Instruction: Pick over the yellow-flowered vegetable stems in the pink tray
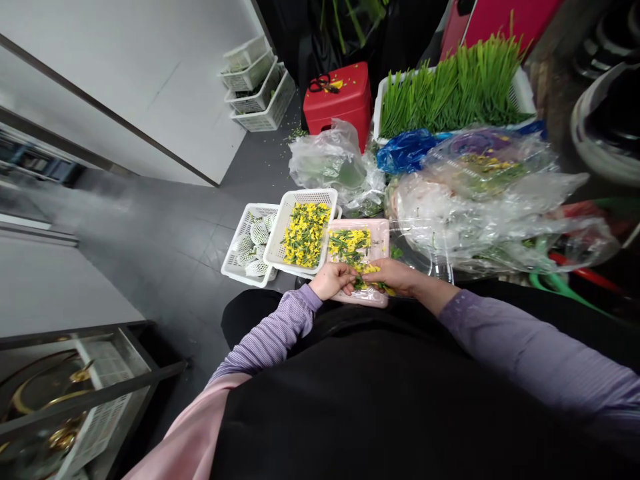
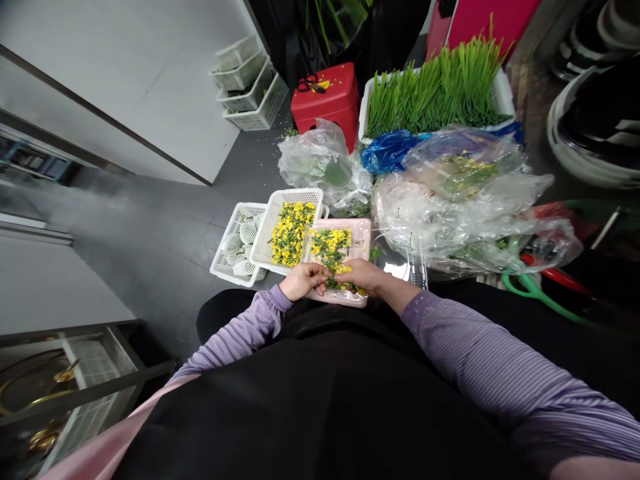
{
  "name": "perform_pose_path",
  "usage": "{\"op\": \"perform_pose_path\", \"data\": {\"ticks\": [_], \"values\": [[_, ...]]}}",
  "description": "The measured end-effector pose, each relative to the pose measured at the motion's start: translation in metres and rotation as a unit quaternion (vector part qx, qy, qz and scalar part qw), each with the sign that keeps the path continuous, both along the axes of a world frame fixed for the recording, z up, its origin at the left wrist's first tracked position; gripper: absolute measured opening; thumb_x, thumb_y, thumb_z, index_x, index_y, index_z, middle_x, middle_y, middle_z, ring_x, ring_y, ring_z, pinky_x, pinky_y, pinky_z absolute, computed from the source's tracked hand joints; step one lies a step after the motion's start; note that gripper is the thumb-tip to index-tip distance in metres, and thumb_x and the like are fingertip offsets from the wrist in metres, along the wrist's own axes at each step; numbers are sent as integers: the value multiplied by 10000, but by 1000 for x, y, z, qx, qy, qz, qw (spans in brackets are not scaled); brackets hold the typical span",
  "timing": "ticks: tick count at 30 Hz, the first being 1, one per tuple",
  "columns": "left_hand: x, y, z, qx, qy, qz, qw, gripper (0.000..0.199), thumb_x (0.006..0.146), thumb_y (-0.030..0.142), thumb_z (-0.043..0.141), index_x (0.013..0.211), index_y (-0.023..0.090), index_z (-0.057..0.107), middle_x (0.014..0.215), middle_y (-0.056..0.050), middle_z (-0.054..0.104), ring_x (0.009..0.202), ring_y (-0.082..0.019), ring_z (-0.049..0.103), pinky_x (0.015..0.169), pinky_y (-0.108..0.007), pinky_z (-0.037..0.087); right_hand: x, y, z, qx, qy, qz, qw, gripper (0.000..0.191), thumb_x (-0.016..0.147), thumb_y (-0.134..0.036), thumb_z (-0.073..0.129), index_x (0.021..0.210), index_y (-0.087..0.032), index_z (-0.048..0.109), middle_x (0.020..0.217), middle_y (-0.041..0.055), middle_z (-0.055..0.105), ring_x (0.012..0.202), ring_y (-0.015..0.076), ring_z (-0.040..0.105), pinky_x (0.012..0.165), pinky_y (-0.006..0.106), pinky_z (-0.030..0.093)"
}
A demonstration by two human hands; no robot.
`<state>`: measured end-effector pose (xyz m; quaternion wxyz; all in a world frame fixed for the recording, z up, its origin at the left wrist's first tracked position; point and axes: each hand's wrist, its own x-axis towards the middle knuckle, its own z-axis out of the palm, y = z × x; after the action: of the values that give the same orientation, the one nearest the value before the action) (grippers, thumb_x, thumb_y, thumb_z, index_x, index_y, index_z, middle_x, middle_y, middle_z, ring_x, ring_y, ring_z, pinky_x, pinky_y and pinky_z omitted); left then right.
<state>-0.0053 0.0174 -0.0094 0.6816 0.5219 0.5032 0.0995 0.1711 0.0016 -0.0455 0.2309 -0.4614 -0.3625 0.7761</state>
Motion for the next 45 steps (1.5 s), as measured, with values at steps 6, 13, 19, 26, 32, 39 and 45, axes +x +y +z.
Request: {"op": "perform_pose_path", "data": {"ticks": [6,13,19,26,32,39,45], "values": [[-13,13,-23,110,186,-109,970,276,787,336,506,821,87,620,686,-67,605,648,-131,586,659,-280,479,6,2,12,-41,10,63,997,216,577,-279,677,688,-142,551,509,-40,508,393,55,410,362,183,315],[15,38,-60,416,433,-250,759,238,836,211,388,931,129,591,957,-105,533,946,-177,498,832,-291,394,2,-7,32,-58,75,210,973,181,638,-220,591,796,-137,566,633,-11,562,445,55,467,406,172,360],[42,48,-83,417,465,-295,723,246,845,129,320,970,92,528,942,-126,522,922,-187,507,779,-330,400,0,-6,37,-55,80,214,972,204,626,-199,576,819,-161,522,597,-32,546,433,54,458,389,157,346],[41,44,-87,400,450,-295,742,236,834,150,348,973,109,534,977,-128,509,920,-192,518,768,-315,409,0,-7,30,-39,55,158,985,145,631,-259,607,702,-163,524,493,-41,487,376,60,409,341,173,301],[29,43,-62,340,369,-152,852,179,766,181,479,901,123,582,886,-93,572,807,-154,547,759,-273,422,1,3,7,-43,-61,-91,993,173,612,-241,628,662,-171,478,486,-48,453,381,62,399,317,173,265],[23,18,-13,84,72,-32,993,196,617,248,652,733,100,595,474,55,481,396,-50,430,429,-186,375,0,6,3,52,-50,-143,987,310,586,-309,680,826,-181,531,477,-68,452,395,62,385,352,174,285],[17,7,-9,6,-64,163,985,306,608,313,679,778,91,552,510,23,540,433,-66,504,447,-196,434,2,9,11,-82,54,-209,973,165,636,-242,617,726,-151,514,566,-6,535,430,74,436,357,184,291]]}}
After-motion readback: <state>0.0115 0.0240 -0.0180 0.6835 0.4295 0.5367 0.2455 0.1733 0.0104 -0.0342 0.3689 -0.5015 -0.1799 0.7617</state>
